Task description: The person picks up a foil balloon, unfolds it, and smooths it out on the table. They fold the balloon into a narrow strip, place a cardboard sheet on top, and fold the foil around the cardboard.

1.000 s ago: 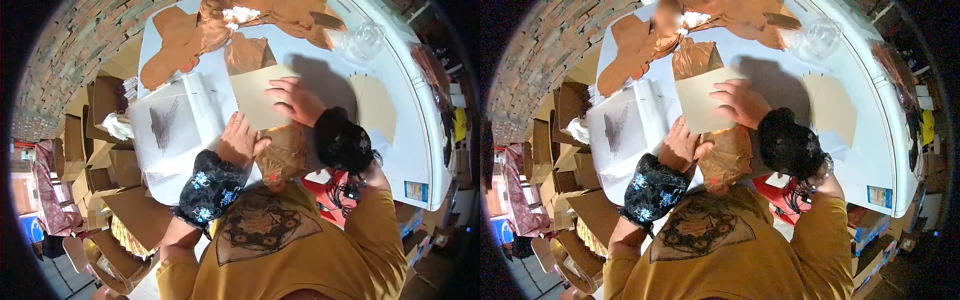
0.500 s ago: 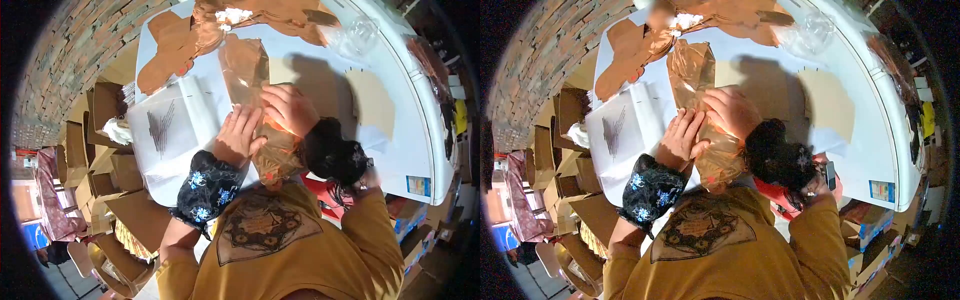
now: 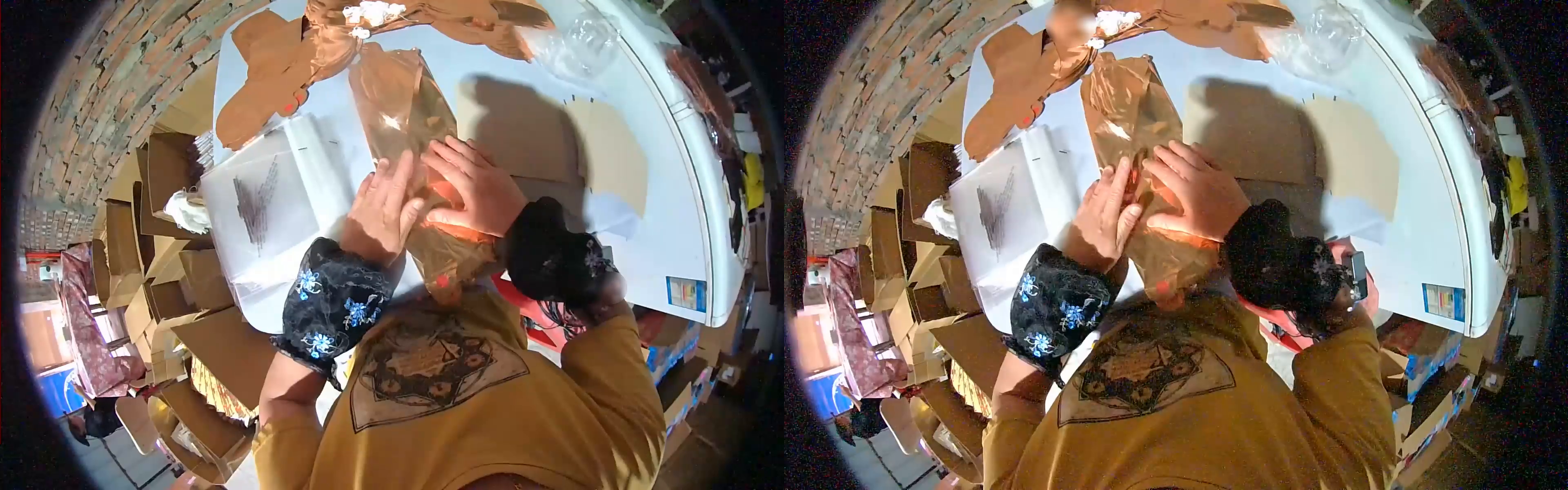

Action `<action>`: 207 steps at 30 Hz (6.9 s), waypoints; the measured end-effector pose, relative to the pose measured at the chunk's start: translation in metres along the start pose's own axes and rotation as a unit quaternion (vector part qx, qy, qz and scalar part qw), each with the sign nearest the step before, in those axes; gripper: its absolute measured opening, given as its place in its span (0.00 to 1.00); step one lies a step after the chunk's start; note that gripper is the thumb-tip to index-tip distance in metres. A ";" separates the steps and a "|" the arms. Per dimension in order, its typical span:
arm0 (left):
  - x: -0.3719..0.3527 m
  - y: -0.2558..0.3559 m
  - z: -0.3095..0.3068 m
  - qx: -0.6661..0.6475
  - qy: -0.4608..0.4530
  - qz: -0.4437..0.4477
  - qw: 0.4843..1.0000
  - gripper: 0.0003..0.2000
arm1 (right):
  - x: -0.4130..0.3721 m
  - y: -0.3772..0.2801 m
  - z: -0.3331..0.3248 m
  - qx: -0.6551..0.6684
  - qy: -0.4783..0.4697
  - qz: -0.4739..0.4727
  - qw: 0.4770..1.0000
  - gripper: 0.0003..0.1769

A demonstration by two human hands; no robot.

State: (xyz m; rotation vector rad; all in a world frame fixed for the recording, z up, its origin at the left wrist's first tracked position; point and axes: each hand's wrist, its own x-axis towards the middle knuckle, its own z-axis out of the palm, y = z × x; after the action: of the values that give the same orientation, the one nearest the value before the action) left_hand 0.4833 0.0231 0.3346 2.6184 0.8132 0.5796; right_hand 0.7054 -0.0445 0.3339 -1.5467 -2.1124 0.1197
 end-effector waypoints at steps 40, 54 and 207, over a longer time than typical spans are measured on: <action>0.042 -0.001 0.016 0.043 0.092 -0.054 0.993 0.27 | -0.015 -0.021 -0.018 -0.010 -0.048 -0.003 0.999 0.43; 0.043 -0.015 0.012 0.038 0.039 -0.035 0.998 0.30 | -0.042 0.037 -0.015 -0.019 0.012 0.032 0.999 0.28; 0.051 -0.046 0.017 0.085 0.061 0.100 0.990 0.18 | -0.044 -0.024 0.002 -0.033 -0.034 0.034 0.998 0.35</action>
State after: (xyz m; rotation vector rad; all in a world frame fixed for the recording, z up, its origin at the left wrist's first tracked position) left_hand 0.5090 0.0859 0.3145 2.8654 0.6655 0.7624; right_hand 0.6928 -0.0921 0.3256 -1.6749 -2.1371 0.1295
